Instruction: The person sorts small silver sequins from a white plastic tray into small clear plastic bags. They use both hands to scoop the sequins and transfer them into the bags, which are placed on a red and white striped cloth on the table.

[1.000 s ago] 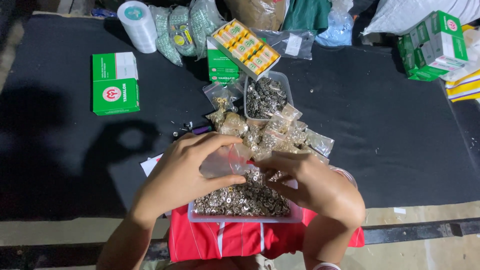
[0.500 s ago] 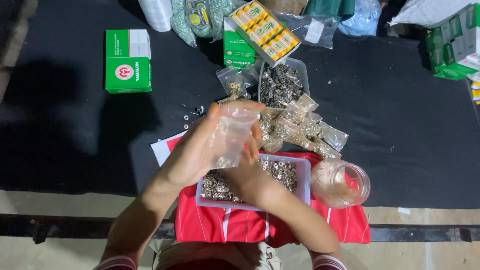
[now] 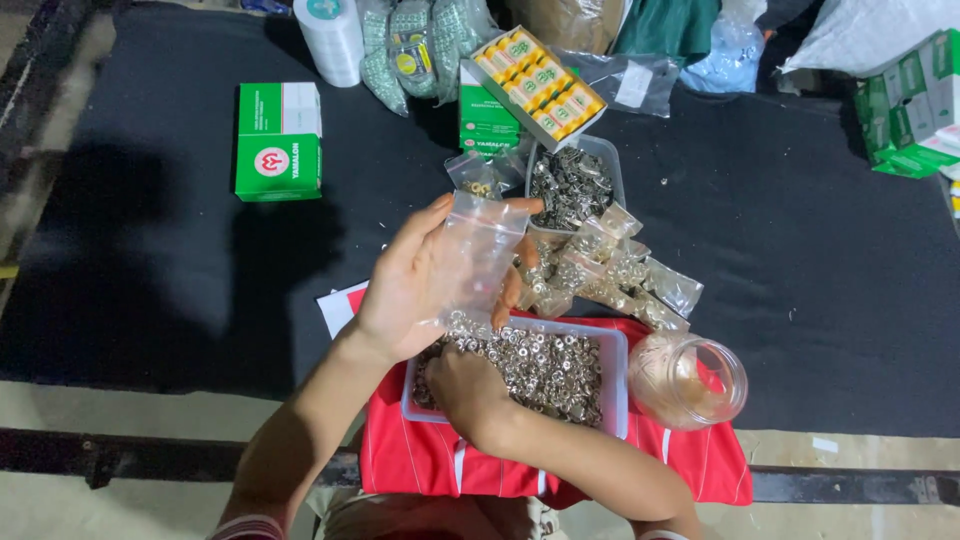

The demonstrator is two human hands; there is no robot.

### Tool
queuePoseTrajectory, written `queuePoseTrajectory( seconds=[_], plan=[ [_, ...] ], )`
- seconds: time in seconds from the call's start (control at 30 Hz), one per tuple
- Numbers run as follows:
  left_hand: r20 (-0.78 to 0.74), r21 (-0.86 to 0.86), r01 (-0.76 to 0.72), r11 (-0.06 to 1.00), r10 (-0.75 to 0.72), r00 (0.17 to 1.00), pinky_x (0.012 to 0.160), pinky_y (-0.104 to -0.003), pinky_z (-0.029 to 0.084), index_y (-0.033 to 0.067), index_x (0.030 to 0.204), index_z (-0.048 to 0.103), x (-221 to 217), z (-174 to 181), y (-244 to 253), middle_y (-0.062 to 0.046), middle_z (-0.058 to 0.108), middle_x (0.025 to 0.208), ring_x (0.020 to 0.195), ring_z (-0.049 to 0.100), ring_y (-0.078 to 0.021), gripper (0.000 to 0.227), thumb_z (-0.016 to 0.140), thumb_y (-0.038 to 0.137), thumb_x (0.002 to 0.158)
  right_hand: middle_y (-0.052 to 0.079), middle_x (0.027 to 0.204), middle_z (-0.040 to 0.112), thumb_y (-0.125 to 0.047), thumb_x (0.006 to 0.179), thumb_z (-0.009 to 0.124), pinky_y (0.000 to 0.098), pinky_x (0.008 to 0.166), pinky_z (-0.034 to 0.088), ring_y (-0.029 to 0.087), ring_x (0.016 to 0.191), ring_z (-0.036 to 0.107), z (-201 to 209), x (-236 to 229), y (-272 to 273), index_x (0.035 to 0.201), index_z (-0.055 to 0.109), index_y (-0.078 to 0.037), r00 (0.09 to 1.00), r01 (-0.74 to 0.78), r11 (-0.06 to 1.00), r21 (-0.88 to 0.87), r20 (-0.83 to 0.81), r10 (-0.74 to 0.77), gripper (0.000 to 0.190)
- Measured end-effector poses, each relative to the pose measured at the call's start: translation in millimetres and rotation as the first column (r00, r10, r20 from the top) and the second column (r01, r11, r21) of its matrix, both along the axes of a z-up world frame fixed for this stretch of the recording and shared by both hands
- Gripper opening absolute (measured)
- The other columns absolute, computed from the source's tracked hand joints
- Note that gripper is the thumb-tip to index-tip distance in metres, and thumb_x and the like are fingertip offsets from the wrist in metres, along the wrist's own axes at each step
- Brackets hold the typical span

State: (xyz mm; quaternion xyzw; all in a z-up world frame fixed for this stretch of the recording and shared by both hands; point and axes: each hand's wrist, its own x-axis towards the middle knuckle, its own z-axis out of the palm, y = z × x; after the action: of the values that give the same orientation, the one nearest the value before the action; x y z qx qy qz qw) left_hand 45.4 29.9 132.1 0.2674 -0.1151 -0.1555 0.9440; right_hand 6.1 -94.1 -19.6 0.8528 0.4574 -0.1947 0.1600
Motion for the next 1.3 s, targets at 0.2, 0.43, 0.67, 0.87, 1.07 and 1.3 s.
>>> queuePoseTrajectory(
  seconds=[0.2, 0.43, 0.67, 0.87, 1.07, 1.3],
  plan=[
    [0.065, 0.149, -0.044, 0.988, 0.035, 0.997, 0.072, -0.037, 0.050, -0.0054, 0.153, 0.042, -3, 4, -1, -0.019, 0.063, 0.113, 0.081, 0.062, -0.0245, 0.067, 0.037, 0.042, 0.105, 0.007, 0.071, 0.071, -0.011, 0.104, 0.058, 0.0341, 0.040, 0.057, 0.026, 0.065, 0.074, -26, 6, -9, 0.083, 0.077, -0.010, 0.999, 0.026, 0.991, 0.132, -0.044, -0.021, 0.028],
    [0.197, 0.389, -0.127, 0.912, 0.052, 0.979, 0.076, -0.033, 0.048, 0.0054, 0.144, 0.054, -7, 8, 5, -0.013, 0.064, 0.117, 0.084, 0.063, -0.0182, 0.059, 0.038, 0.048, 0.105, 0.017, 0.079, 0.070, 0.013, 0.086, 0.051, 0.0454, 0.058, 0.058, 0.035, 0.070, 0.073, 103, 56, -47, 0.086, 0.073, 0.000, 0.864, 0.174, 0.946, 0.272, -0.503, -0.015, 0.026],
    [0.455, 0.669, -0.409, 0.620, 0.094, 0.885, 0.115, -0.037, 0.041, 0.0105, 0.147, 0.048, -11, 16, 5, -0.009, 0.056, 0.146, 0.137, 0.052, -0.0207, 0.056, 0.063, 0.031, 0.097, 0.009, 0.111, 0.080, -0.007, 0.084, 0.075, 0.0323, 0.087, 0.063, 0.022, 0.099, 0.081, 189, 90, -102, 0.112, 0.076, -0.004, 0.883, 0.285, 0.631, 0.721, -0.454, 0.121, 0.028],
    [0.585, 0.757, -0.536, 0.375, -0.024, 0.810, 0.108, -0.032, 0.045, 0.0099, 0.146, 0.049, -9, 20, 3, -0.009, 0.063, 0.137, 0.126, 0.059, -0.0199, 0.067, 0.079, 0.020, 0.087, 0.011, 0.103, 0.082, -0.007, 0.086, 0.074, 0.0254, 0.083, 0.065, 0.015, 0.095, 0.079, 199, 89, -123, 0.113, 0.076, 0.001, 0.776, 0.610, 0.334, 0.719, -0.628, -0.067, 0.028],
    [0.538, 0.840, -0.517, 0.165, -0.133, 0.832, 0.096, -0.032, 0.048, 0.0122, 0.125, 0.066, -8, 6, -3, -0.004, 0.072, 0.123, 0.113, 0.068, -0.0208, 0.057, 0.085, 0.038, 0.077, 0.014, 0.106, 0.080, -0.003, 0.086, 0.073, 0.0242, 0.085, 0.065, 0.015, 0.097, 0.075, 196, 85, -128, 0.113, 0.075, 0.005, 0.696, 0.715, 0.183, 0.675, -0.711, -0.096, 0.028],
    [0.571, 0.821, -0.560, 0.108, -0.162, 0.805, 0.098, -0.033, 0.044, 0.0176, 0.130, 0.063, -12, 17, 1, -0.003, 0.073, 0.128, 0.116, 0.069, -0.0212, 0.057, 0.084, 0.034, 0.080, 0.005, 0.107, 0.082, -0.016, 0.089, 0.072, 0.0254, 0.084, 0.059, 0.012, 0.100, 0.078, 204, 90, -130, 0.108, 0.078, -0.007, 0.881, 0.444, 0.484, 0.754, -0.466, -0.082, 0.022]
  ],
)
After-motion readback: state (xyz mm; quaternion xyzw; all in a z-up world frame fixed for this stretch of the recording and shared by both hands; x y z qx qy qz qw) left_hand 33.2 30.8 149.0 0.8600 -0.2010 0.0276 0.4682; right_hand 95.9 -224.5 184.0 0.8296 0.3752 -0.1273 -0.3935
